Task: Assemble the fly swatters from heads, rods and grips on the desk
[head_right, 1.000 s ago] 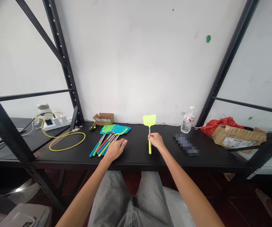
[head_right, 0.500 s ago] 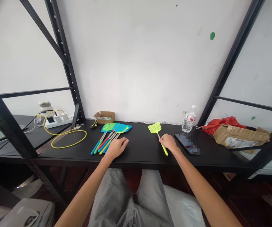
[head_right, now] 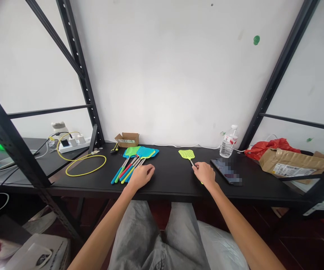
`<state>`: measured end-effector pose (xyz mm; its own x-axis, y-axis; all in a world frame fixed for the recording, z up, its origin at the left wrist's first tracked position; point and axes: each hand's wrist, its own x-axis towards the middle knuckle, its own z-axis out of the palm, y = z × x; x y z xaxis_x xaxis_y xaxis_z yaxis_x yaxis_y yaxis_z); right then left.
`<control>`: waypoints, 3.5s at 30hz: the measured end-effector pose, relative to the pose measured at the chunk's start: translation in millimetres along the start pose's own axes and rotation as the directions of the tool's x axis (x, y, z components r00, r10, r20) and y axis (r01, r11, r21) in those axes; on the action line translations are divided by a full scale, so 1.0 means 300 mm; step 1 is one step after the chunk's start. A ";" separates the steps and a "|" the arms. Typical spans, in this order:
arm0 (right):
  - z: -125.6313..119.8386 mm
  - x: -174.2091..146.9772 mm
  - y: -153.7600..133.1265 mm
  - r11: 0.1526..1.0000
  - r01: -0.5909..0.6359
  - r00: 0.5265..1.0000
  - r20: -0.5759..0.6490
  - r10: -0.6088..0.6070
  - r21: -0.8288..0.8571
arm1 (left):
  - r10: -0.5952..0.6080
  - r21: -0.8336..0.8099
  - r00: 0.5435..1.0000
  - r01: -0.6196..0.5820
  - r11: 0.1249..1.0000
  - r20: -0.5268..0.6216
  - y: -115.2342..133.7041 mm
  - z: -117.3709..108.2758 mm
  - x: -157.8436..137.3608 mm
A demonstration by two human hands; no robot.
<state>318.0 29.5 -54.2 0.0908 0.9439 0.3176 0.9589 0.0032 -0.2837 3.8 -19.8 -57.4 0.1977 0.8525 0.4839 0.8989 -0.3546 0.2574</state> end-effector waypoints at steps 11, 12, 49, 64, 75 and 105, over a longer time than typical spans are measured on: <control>0.033 -0.197 -0.170 0.856 0.486 0.865 -0.236 -0.443 0.177 | -0.237 0.196 0.965 0.255 0.947 -0.110 -0.021 -0.038 0.049; 0.034 -0.198 -0.170 0.847 0.496 0.861 -0.231 -0.453 0.190 | -0.268 0.221 0.955 0.290 0.931 -0.125 -0.035 -0.048 0.061; 0.046 -0.147 -0.128 0.792 0.285 0.956 -0.099 -0.276 0.540 | -0.153 0.049 0.983 0.159 0.986 -0.105 0.143 -0.071 0.217; 0.166 0.019 -0.381 -0.164 -0.327 0.944 0.316 -0.089 0.931 | -0.078 0.144 0.994 0.088 0.986 -0.074 0.192 0.080 0.113; 0.188 0.031 -0.384 -0.323 -0.359 0.933 0.351 -0.085 0.876 | -0.149 0.202 0.985 0.163 0.966 -0.081 0.207 0.077 0.117; 0.211 0.103 -0.381 -0.319 -0.262 0.951 0.300 0.076 0.911 | -0.226 0.117 0.971 0.234 0.965 -0.080 0.185 0.098 0.099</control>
<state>194.3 79.2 -69.2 0.0791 0.9968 0.0090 -0.5745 0.0529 -0.8168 71.1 -2.9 -53.3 -0.0426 0.8769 0.4788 0.9596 -0.0974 0.2639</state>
